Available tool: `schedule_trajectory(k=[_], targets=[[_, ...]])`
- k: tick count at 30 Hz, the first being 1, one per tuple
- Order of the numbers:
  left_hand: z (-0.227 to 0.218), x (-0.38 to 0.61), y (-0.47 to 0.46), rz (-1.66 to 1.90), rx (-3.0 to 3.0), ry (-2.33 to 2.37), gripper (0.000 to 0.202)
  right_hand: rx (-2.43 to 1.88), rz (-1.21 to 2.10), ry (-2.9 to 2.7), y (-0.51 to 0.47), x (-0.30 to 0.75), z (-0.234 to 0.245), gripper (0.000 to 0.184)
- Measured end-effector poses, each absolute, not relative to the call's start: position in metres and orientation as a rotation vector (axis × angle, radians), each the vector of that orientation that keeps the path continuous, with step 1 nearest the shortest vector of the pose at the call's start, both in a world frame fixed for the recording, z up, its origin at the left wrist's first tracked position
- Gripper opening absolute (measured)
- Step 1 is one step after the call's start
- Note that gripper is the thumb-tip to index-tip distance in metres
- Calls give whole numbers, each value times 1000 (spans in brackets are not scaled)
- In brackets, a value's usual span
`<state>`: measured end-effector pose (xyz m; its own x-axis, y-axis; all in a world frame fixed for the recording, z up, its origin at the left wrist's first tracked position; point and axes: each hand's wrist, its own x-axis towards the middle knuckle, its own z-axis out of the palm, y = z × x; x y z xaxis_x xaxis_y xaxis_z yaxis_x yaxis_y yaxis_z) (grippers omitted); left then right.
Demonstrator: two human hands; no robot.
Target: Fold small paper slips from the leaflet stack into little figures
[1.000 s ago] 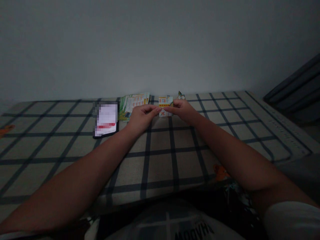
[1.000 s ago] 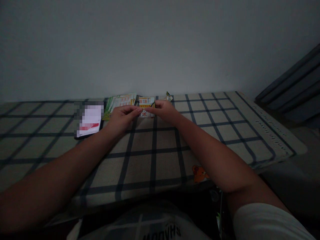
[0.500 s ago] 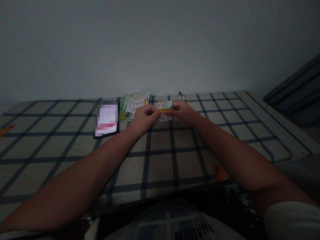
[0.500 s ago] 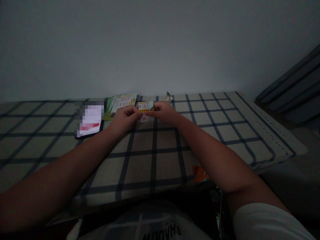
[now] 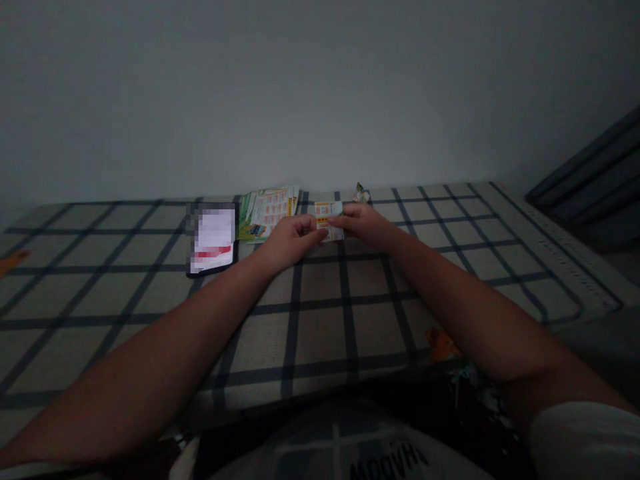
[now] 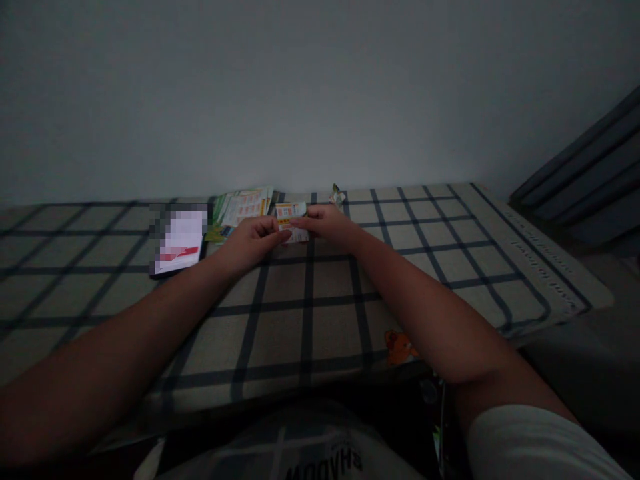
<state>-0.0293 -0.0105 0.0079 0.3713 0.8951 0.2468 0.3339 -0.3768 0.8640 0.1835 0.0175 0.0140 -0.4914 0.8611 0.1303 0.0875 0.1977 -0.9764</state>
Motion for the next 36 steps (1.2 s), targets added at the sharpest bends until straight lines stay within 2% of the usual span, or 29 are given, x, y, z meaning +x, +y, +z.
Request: schedule_trajectory(k=[13, 20, 25, 36], targets=[[4, -26, -12, 948, 1584, 893, 35, -815, 1323, -1725, 18, 185, 13, 43], [6, -26, -15, 1069, 1773, 1024, 47, -825, 1319, -1692, 17, 186, 15, 39], [15, -25, -22, 1193, 1869, 1098, 28, -833, 1281, -1717, 16, 186, 17, 42], [15, -29, -19, 1246, 1898, 1105, 27, -843, 1254, -1782, 17, 187, 15, 47]])
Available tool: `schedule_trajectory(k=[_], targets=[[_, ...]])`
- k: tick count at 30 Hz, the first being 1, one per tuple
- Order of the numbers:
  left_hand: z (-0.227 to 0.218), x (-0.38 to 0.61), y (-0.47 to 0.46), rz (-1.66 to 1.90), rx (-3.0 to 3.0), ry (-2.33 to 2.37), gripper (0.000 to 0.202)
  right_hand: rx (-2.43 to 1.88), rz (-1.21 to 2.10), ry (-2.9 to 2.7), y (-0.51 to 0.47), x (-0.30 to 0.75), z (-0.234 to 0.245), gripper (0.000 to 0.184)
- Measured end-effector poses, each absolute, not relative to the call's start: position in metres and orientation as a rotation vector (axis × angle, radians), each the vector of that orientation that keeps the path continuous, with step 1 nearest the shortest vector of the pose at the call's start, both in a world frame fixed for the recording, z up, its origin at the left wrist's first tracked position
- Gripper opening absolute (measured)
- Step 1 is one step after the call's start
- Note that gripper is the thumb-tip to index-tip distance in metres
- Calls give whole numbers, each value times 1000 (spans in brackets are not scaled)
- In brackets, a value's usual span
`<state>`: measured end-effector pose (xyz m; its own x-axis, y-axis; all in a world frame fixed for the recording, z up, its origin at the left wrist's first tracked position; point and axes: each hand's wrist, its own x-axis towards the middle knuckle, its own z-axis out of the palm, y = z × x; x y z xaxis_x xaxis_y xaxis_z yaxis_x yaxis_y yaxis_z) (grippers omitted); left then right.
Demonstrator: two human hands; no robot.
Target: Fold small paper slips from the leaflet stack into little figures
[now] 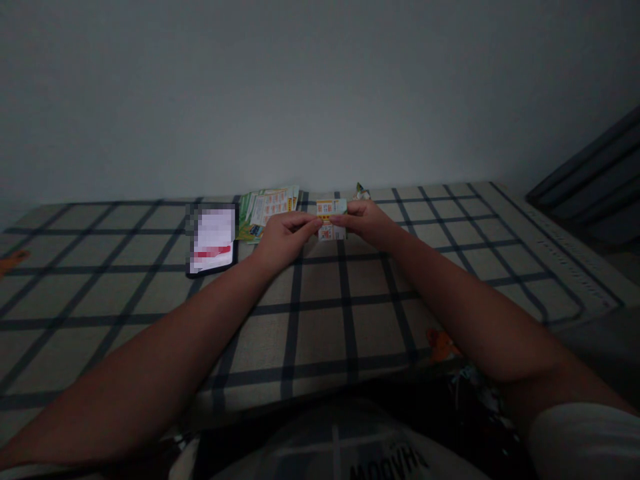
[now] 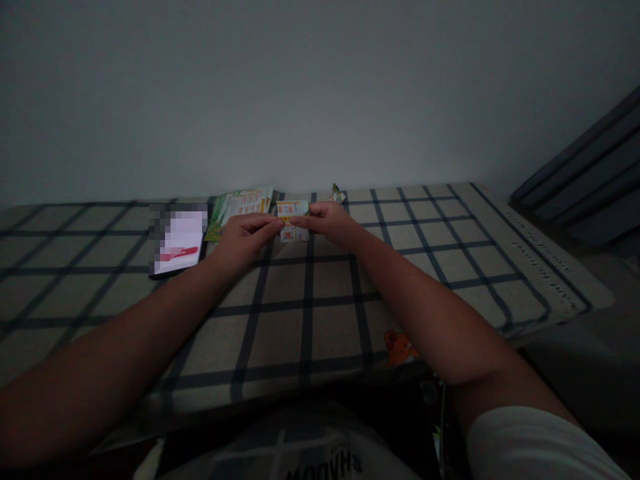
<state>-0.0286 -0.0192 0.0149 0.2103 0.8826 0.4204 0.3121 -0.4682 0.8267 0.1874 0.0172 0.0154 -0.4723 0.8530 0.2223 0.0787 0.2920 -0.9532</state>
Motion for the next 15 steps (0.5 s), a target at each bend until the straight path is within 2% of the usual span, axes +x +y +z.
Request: schedule_trajectory(k=[15], targets=[[15, -30, -17, 1261, 1954, 1198, 26, -890, 1214, -1784, 19, 189, 15, 52]])
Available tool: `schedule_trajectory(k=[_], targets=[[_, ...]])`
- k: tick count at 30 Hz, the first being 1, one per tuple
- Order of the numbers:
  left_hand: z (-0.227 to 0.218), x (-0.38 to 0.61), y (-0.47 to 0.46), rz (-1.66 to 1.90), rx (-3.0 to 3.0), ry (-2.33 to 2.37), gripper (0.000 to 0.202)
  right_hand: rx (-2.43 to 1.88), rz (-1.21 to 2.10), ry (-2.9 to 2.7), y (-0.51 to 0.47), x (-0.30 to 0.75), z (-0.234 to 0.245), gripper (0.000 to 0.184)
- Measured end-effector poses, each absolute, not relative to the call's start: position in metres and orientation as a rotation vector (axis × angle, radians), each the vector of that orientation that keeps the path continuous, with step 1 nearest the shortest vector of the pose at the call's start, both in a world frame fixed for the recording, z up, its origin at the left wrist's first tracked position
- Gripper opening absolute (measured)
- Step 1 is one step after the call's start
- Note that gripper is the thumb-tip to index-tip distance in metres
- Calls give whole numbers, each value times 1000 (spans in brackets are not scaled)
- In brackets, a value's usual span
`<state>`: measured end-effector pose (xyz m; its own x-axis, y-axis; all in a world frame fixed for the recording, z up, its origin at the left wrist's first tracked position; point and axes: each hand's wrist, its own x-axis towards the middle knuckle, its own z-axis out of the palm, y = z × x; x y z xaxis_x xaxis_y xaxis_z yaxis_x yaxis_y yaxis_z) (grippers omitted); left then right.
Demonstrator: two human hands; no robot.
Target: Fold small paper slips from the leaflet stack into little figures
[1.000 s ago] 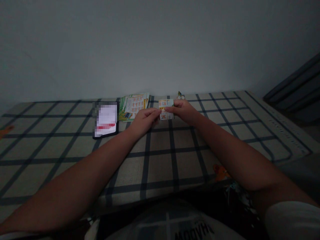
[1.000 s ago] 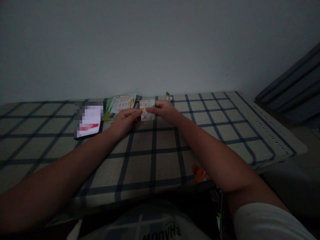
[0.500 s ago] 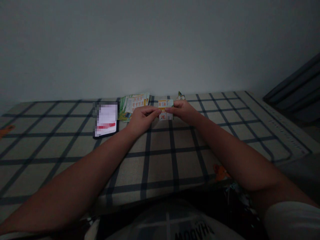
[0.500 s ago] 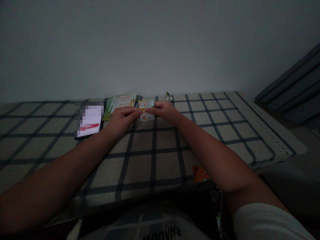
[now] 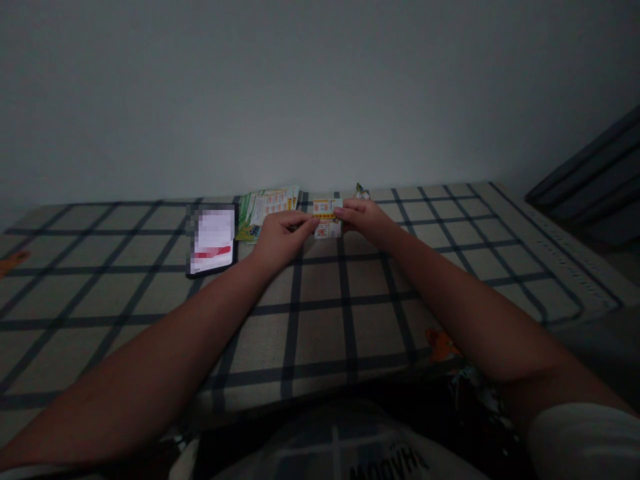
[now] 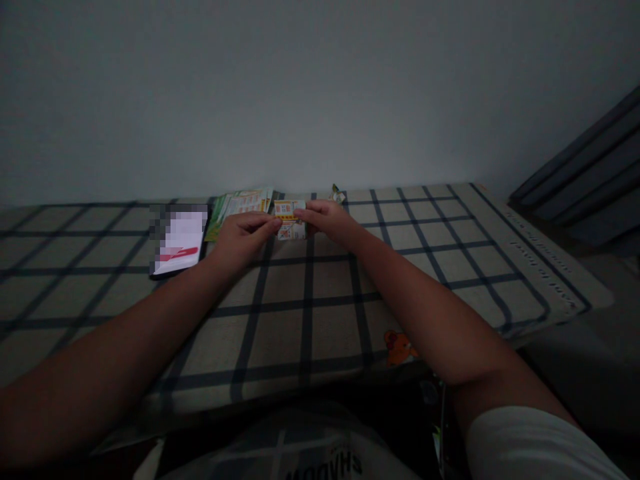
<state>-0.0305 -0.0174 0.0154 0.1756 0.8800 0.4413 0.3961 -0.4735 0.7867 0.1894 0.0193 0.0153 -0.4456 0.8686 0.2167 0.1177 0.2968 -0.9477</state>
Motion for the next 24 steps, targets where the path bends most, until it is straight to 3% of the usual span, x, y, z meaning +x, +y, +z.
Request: schedule_trajectory(k=[11, 16, 21, 24], targets=[[11, -28, -16, 1271, 1877, 1246, 22, -933, 947, -1915, 17, 189, 21, 57], [12, -28, -17, 1261, 1807, 1210, 25, -940, 918, -1909, 15, 190, 23, 57], [9, -28, -14, 1253, 1744, 1126, 40, -917, 925, -1870, 12, 188, 27, 58], [6, -26, -10, 1292, 1706, 1103, 37, -889, 1001, -1826, 11, 187, 26, 55]])
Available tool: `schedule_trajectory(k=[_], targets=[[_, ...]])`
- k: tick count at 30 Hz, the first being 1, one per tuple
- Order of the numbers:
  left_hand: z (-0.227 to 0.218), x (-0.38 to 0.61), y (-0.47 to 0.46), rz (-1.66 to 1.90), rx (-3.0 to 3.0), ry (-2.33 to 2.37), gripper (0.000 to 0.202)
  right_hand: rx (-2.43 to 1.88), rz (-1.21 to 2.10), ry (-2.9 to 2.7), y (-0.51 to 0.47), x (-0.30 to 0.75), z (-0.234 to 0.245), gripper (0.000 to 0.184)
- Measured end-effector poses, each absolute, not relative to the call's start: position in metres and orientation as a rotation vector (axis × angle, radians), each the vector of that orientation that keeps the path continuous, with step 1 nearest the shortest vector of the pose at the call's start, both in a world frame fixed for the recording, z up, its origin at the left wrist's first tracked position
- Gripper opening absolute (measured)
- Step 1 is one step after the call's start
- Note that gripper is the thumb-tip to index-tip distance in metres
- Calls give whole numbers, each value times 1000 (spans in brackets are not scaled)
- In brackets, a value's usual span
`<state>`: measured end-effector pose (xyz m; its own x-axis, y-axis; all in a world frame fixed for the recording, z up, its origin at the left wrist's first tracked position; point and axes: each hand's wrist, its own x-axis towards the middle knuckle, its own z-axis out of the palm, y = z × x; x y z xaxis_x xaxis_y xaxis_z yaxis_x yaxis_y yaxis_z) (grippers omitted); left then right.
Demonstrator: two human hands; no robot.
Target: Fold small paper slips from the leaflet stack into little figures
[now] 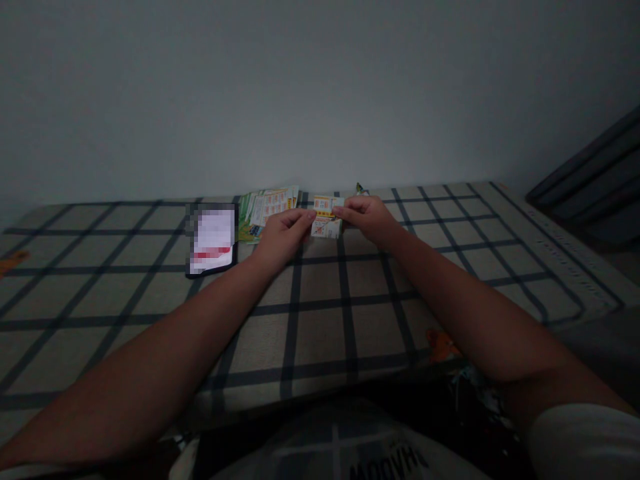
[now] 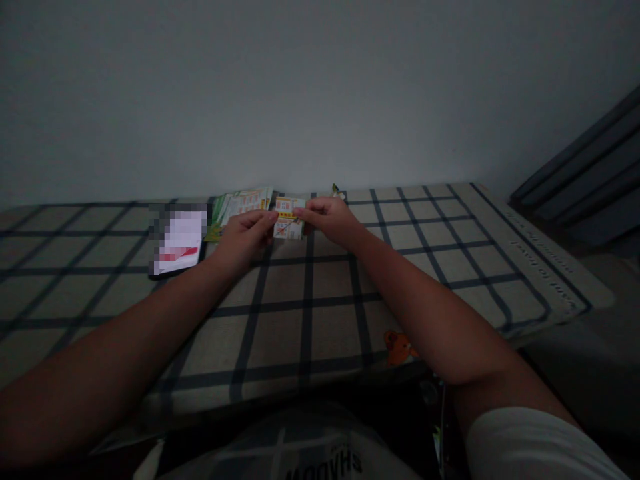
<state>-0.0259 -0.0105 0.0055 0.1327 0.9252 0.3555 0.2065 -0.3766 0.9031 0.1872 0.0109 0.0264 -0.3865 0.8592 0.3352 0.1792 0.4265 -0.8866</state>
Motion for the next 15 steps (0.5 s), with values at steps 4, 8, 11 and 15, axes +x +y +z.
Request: schedule_trajectory(k=[4, 8, 11, 15], targets=[[5, -24, -11, 1414, 1670, 1172, 39, -879, 1111, -1744, 12, 185, 21, 51], [10, -26, -19, 1448, 1922, 1284, 44, -906, 1130, -1666, 13, 182, 18, 53], [11, -27, -21, 1404, 2102, 1255, 52, -875, 1191, -1591, 16, 181, 16, 55], [5, -28, -16, 1417, 2162, 1179, 52, -788, 1286, -1531, 17, 181, 15, 53]])
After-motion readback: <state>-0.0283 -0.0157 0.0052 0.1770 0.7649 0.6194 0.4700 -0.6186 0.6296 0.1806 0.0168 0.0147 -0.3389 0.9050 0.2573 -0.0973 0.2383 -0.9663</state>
